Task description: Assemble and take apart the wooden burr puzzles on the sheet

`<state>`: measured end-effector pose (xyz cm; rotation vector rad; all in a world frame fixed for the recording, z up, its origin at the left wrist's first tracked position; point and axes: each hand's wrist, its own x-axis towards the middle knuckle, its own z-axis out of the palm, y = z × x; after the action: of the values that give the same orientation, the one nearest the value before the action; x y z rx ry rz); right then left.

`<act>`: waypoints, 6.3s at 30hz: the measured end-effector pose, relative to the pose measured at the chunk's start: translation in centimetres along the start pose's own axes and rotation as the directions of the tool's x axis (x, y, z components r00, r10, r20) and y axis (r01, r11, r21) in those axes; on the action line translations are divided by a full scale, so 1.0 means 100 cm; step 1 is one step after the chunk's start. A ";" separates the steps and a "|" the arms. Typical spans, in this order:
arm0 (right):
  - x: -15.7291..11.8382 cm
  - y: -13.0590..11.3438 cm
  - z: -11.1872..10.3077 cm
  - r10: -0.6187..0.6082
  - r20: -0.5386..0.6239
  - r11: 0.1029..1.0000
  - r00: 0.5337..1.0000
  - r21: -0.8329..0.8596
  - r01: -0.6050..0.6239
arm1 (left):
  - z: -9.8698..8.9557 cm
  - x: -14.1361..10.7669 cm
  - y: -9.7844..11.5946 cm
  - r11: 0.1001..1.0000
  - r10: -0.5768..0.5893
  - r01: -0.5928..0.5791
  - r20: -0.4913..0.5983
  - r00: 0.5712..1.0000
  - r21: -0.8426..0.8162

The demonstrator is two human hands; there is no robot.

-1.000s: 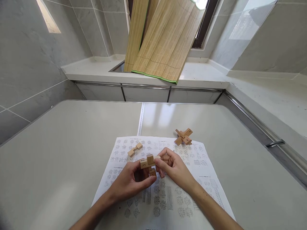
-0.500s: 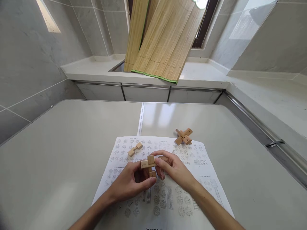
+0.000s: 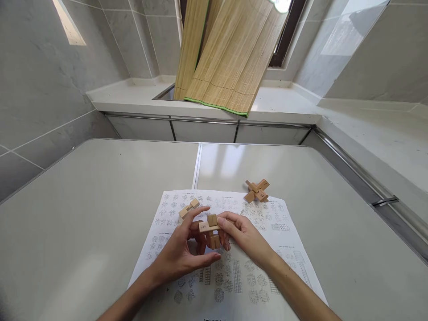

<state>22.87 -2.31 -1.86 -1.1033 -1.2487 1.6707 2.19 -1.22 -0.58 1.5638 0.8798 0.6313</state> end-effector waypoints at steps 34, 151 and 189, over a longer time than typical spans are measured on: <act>0.001 0.000 0.001 0.045 -0.083 0.999 0.996 -0.014 -0.047 | -0.030 0.007 0.011 0.994 -0.066 -0.001 -0.593 0.803 -0.112; -0.007 -0.001 0.007 0.029 0.112 0.972 0.993 0.230 -0.054 | -0.005 0.003 0.004 0.938 0.252 -0.212 -0.119 0.961 0.276; 0.016 0.021 -0.028 0.227 -0.232 0.782 0.946 0.622 -0.035 | -0.010 0.004 -0.001 0.976 0.045 0.029 -0.332 0.942 0.215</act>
<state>24.84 -0.42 -4.60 -0.9872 -0.3785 1.7501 1.65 -0.31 -0.58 1.6825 1.2328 0.8464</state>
